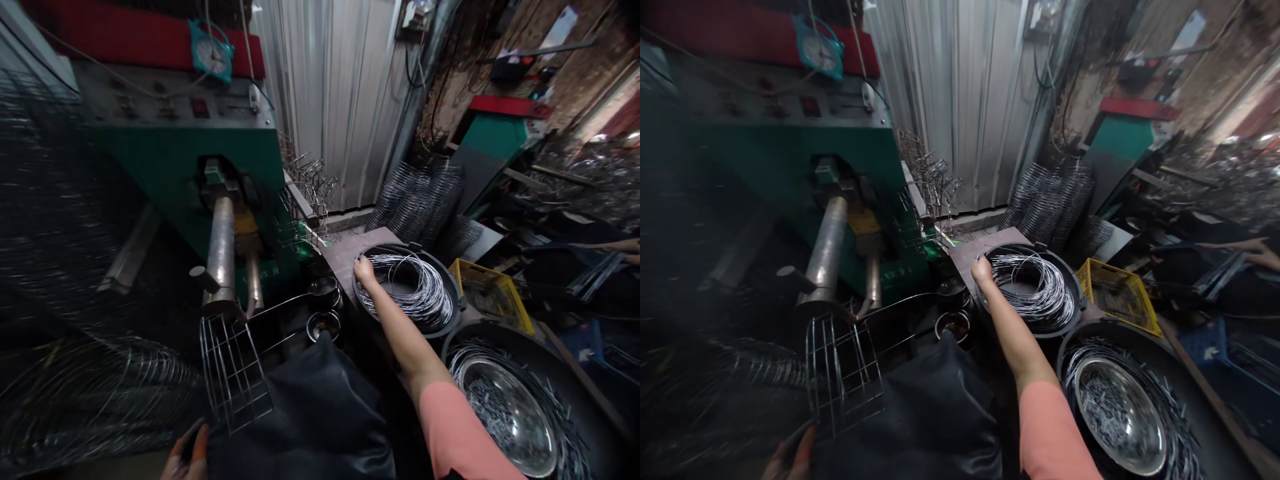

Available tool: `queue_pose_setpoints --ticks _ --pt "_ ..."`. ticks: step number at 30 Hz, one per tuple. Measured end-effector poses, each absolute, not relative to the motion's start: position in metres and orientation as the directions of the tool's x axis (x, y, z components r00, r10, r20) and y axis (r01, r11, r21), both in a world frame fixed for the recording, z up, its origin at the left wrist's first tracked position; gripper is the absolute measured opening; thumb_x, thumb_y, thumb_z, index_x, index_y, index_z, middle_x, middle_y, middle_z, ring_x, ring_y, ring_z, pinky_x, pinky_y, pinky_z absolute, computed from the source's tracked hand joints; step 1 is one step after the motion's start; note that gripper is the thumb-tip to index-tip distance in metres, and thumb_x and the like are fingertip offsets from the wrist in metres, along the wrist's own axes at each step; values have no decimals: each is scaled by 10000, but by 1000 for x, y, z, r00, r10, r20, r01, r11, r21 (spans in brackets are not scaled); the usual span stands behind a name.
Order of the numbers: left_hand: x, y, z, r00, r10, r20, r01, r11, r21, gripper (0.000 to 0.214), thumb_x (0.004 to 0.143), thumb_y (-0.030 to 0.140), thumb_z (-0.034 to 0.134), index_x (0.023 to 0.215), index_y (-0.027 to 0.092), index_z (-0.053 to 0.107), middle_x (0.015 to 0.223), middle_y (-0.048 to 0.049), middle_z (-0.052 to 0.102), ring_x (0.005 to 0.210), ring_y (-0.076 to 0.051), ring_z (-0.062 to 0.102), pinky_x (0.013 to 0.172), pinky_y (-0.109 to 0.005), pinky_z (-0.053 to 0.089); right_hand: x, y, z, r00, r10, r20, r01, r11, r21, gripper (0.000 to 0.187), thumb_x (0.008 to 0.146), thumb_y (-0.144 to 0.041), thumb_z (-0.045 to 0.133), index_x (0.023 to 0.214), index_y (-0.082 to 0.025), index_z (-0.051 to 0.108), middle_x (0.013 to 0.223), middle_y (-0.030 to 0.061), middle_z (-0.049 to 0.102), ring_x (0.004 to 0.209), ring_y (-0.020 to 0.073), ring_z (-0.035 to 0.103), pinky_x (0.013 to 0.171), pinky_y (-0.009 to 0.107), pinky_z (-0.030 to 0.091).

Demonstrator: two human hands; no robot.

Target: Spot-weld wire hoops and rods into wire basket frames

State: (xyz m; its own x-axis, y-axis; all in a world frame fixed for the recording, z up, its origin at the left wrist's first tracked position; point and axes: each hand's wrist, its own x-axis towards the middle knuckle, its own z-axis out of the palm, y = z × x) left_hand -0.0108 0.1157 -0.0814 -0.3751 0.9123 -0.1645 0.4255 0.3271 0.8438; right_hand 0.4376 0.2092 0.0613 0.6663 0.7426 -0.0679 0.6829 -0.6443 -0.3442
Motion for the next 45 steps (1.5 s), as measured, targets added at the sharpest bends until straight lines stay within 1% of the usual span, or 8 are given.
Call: queue_pose_setpoints --ticks 7,12,16,18,25,32,37,45 --pt "-15 115 -96 -363 928 -83 398 235 887 545 560 567 534 913 162 622 961 -97 650 957 -297 578 872 -420 428 435 179 169 617 787 17 774 -603 -192 277 814 -97 463 1039 -104 623 1034 188 633 1007 246 583 839 301 423" --pt "-18 113 -91 -309 940 -142 275 232 933 558 531 537 601 938 156 630 954 -74 646 974 -278 567 879 -389 419 463 141 216 576 799 171 815 -577 -49 193 817 -230 534 927 -154 673 914 137 671 899 245 610 773 354 448" --pt "-14 124 -66 -299 927 -226 6 239 971 544 552 508 631 984 177 609 872 -28 636 821 -207 602 707 -305 472 463 98 235 245 853 460 969 -202 -141 194 807 -336 561 887 -194 665 731 54 658 743 208 602 733 361 447" --pt "-7 133 -43 -247 949 -198 -107 176 979 558 572 497 639 1037 194 586 889 -25 628 797 -182 603 680 -282 470 446 82 236 78 869 489 982 17 -187 207 822 -354 536 916 -207 648 697 32 641 677 184 588 703 328 447" --pt "31 167 33 11 980 -199 -278 194 941 577 651 514 623 1116 181 544 958 -71 598 824 -163 587 657 -264 464 356 112 155 -195 904 381 807 369 -462 236 838 -378 496 943 -236 653 861 37 665 760 186 598 707 299 450" --pt "56 175 43 -10 967 -253 -286 240 928 557 606 465 700 1067 186 558 974 -55 566 670 -97 547 469 -175 398 311 158 61 -150 910 386 780 348 -519 227 815 -421 541 822 -251 691 877 47 666 898 227 544 827 379 368" --pt "65 186 37 -46 960 -275 -356 242 903 493 593 416 712 995 178 555 792 10 520 473 -20 388 356 -128 216 316 174 38 13 900 436 706 300 -641 284 807 -464 507 753 -234 665 1000 66 628 997 251 478 881 416 348" --pt "71 190 33 -83 980 -182 -345 143 928 415 628 391 680 956 168 556 611 50 458 446 -39 374 352 -143 193 321 183 17 35 930 365 659 253 -709 249 810 -435 491 764 -239 639 1123 54 599 1090 260 409 959 457 299"
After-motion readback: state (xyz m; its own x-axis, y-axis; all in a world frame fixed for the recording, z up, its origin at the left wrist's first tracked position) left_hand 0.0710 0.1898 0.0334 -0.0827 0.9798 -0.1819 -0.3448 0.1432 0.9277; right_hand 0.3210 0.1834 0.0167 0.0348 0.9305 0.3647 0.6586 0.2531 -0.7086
